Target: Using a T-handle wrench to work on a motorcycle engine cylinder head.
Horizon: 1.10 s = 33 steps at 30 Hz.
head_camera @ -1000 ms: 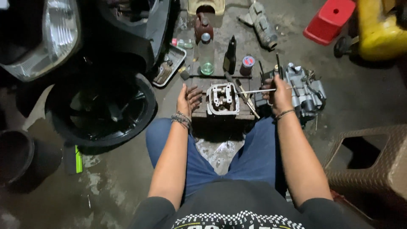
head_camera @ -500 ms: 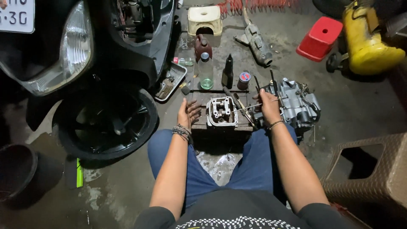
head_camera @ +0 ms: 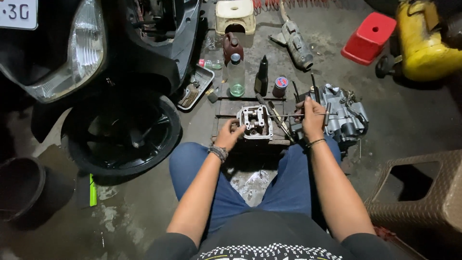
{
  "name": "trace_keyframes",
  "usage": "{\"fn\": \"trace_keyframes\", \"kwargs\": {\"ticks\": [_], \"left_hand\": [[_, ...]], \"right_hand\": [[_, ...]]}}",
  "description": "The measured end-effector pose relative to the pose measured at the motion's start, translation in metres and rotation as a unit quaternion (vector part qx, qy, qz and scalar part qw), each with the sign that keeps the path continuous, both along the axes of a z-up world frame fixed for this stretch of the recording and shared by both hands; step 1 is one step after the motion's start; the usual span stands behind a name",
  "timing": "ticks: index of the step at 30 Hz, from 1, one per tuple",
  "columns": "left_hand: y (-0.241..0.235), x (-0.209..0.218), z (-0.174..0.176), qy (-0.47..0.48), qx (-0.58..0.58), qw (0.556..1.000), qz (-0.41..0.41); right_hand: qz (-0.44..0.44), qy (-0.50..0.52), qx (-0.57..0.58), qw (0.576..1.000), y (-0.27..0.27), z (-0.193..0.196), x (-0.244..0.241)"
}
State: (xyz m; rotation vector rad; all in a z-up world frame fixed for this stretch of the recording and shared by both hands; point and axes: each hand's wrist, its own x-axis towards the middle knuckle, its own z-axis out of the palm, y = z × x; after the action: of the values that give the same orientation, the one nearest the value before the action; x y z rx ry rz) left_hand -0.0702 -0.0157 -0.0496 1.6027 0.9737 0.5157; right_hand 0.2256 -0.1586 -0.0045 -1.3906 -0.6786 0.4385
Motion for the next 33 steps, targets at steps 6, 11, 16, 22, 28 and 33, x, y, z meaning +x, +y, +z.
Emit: {"fn": "trace_keyframes", "kwargs": {"ticks": [6, 11, 16, 22, 28, 33], "left_hand": [[-0.018, -0.003, 0.023, 0.055, 0.028, 0.998, -0.018], [-0.029, -0.005, 0.04, 0.061, 0.024, 0.998, -0.016], [-0.026, 0.0, 0.029, 0.101, 0.02, 0.995, -0.005], [-0.028, -0.002, 0.037, 0.08, 0.02, 0.997, -0.004], [-0.021, -0.001, 0.023, 0.1, 0.019, 0.995, 0.004], [-0.02, 0.002, 0.018, 0.117, 0.003, 0.993, 0.009]], "right_hand": [[0.01, -0.009, -0.005, 1.0, 0.004, -0.01, 0.0], [0.03, -0.038, -0.051, 0.997, 0.005, -0.015, 0.002], [0.052, -0.183, -0.19, 0.963, -0.004, 0.004, -0.023], [0.097, -0.181, -0.2, 0.958, -0.016, 0.056, -0.061], [0.097, -0.259, -0.248, 0.928, -0.018, 0.021, -0.067], [0.138, -0.295, -0.326, 0.887, -0.034, 0.04, -0.093]]}}
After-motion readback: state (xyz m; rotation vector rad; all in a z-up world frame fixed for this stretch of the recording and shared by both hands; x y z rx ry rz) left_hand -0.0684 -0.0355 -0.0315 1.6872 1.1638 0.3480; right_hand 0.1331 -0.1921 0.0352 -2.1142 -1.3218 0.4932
